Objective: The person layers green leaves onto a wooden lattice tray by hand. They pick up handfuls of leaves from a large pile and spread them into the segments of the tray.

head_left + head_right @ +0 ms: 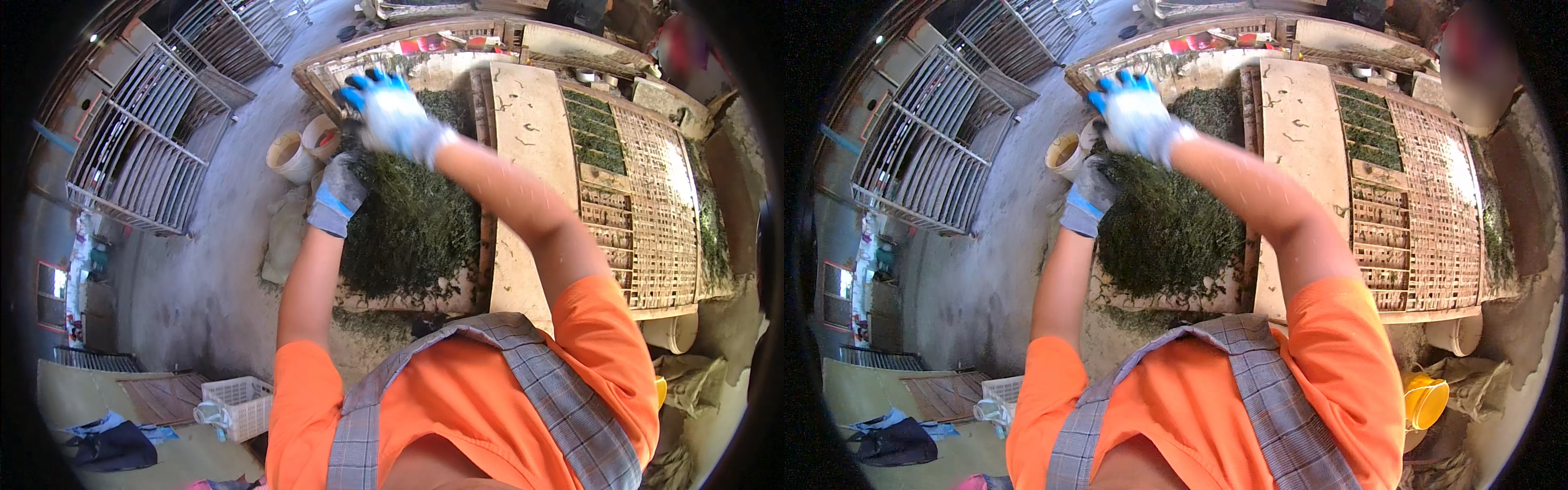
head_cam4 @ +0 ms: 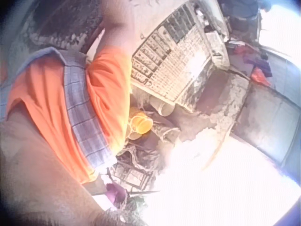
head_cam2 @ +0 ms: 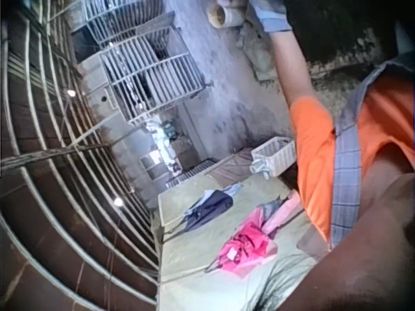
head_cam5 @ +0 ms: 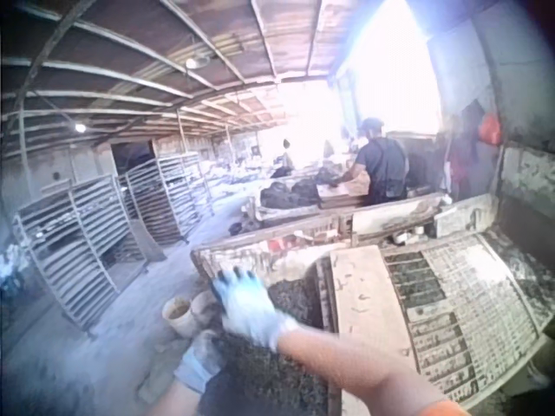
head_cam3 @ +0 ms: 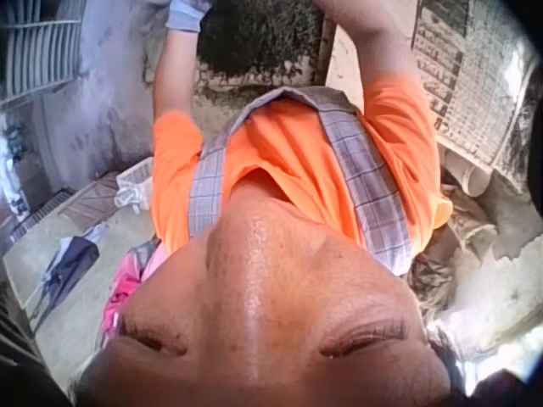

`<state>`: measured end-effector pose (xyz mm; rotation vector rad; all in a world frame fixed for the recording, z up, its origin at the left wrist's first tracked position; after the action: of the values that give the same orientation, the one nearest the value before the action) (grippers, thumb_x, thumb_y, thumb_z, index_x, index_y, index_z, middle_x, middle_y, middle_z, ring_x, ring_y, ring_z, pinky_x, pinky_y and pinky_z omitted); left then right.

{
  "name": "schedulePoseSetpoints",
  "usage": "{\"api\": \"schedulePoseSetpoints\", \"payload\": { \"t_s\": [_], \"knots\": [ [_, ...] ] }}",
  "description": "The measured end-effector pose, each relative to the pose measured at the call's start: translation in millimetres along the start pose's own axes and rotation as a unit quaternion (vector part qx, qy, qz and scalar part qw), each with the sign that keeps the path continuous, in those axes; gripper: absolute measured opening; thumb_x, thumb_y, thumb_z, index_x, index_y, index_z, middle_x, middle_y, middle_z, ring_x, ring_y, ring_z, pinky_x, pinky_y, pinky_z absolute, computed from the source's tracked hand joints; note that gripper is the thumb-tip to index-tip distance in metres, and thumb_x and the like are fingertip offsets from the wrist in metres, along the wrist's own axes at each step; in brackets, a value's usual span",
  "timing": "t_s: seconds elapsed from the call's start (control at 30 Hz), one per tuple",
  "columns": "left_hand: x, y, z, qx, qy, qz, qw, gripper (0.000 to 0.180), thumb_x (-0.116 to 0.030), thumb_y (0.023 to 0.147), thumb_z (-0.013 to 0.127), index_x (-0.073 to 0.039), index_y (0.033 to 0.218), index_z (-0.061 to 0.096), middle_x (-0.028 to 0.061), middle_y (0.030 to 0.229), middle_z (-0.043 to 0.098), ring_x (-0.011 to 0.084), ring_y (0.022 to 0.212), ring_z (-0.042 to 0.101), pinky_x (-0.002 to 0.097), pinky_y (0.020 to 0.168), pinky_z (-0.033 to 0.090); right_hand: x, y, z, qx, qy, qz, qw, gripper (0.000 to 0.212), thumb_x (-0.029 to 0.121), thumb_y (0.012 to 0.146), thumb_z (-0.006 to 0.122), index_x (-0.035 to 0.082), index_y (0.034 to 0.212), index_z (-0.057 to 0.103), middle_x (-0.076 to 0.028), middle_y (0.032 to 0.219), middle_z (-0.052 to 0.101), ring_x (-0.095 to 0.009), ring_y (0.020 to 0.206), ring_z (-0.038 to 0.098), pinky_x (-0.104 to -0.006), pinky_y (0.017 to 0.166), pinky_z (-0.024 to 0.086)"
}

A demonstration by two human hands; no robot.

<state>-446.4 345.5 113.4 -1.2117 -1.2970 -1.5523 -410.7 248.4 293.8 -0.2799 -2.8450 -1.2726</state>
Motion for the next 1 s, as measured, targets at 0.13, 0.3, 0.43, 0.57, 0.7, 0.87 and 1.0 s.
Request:
{"api": "schedulePoseSetpoints", "payload": {
  "t_s": [0.13, 0.3, 0.43, 0.57, 0.7, 0.87, 1.0],
  "knots": [
    [40.9, 1.3, 1.8, -0.047, 0.877, 0.34, 0.338, 0.036, -0.017, 0.101, 0.035, -0.003, 0.131, 0.048, 0.013, 0.129, 0.056, 0.0268, 0.118, 0.054, 0.0404, 0.104, 0.044, 8.6, -165.3, 84.6, 0.292, -0.017, -0.049, 0.955, 0.079, 0.031, 0.076, 0.067, 0.01, 0.146, 0.035, -0.016, 0.152, 0.029, -0.038, 0.14, 0.027, -0.0526, 0.115, 0.02],
    [66.2, -20.2, 3.3, -0.099, 0.888, 0.325, 0.309, 0.038, -0.022, 0.097, 0.047, -0.002, 0.129, 0.051, 0.0145, 0.127, 0.058, 0.0268, 0.115, 0.056, 0.0408, 0.101, 0.046, 47.5, -119.6, 50.8, 0.131, 0.078, -0.051, 0.987, 0.063, 0.031, 0.073, 0.069, 0.013, 0.131, 0.054, -0.016, 0.143, 0.042, -0.043, 0.137, 0.029, -0.0569, 0.112, 0.021],
    [142.9, -3.9, 30.3, -0.102, 0.924, 0.085, 0.359, 0.034, -0.025, 0.093, 0.052, -0.004, 0.12, 0.057, 0.0114, 0.119, 0.063, 0.0224, 0.095, 0.064, 0.0377, 0.084, 0.053, 45.2, -59.3, 69.0, 0.088, 0.047, -0.038, 0.994, 0.042, 0.017, 0.074, 0.062, 0.014, 0.115, 0.063, -0.01, 0.124, 0.057, -0.034, 0.118, 0.048, -0.0482, 0.101, 0.038],
    [264.3, 1.1, 84.3, -0.069, 0.973, 0.169, 0.144, 0.03, -0.022, 0.094, 0.049, -0.003, 0.114, 0.061, 0.0097, 0.105, 0.068, 0.0168, 0.083, 0.066, 0.0289, 0.073, 0.054, 23.2, -137.1, 132.5, 0.145, 0.119, 0.02, 0.982, 0.041, 0.004, 0.076, 0.056, 0.008, 0.116, 0.061, -0.014, 0.116, 0.059, -0.034, 0.109, 0.053, -0.0448, 0.094, 0.043],
    [386.1, -11.6, 81.3, 0.049, 0.886, 0.416, -0.201, 0.03, -0.014, 0.096, 0.045, 0.002, 0.117, 0.059, 0.0077, 0.09, 0.068, 0.0108, 0.075, 0.064, 0.0214, 0.072, 0.053, -12.3, -304.9, 188.6, 0.347, 0.108, 0.119, 0.924, 0.029, 0.002, 0.078, 0.053, 0.005, 0.103, 0.068, -0.019, 0.103, 0.066, -0.037, 0.094, 0.063, -0.044, 0.08, 0.052],
    [370.3, 2.4, 44.4, 0.002, 0.902, 0.418, -0.112, 0.029, -0.011, 0.094, 0.049, 0.003, 0.118, 0.057, 0.0041, 0.083, 0.061, 0.0097, 0.064, 0.054, 0.0214, 0.063, 0.047, -32.3, -327.4, 209.5, 0.658, 0.22, 0.137, 0.707, 0.023, 0.025, 0.079, 0.063, 0.006, 0.084, 0.075, -0.008, 0.074, 0.068, -0.018, 0.068, 0.061, -0.0366, 0.065, 0.05],
    [255.7, 15.3, 17.5, -0.081, 0.93, 0.358, 0.01, 0.016, -0.016, 0.089, 0.054, -0.002, 0.097, 0.059, 0.0057, 0.079, 0.062, 0.01, 0.059, 0.052, 0.0212, 0.053, 0.044, -41.3, -157.7, 61.2, 0.377, 0.268, 0.119, 0.879, 0.024, 0.026, 0.081, 0.065, 0.004, 0.089, 0.07, -0.018, 0.08, 0.069, -0.026, 0.069, 0.066, -0.0373, 0.066, 0.053]
  ]
}}
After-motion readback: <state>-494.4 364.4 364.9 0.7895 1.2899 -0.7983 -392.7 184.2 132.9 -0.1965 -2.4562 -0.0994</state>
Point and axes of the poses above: each hand's wrist, its own y-axis towards the middle knuckle, its own z-axis out of the palm, x = y × z, the point moved 8 cm from there along y, towards the middle knuckle
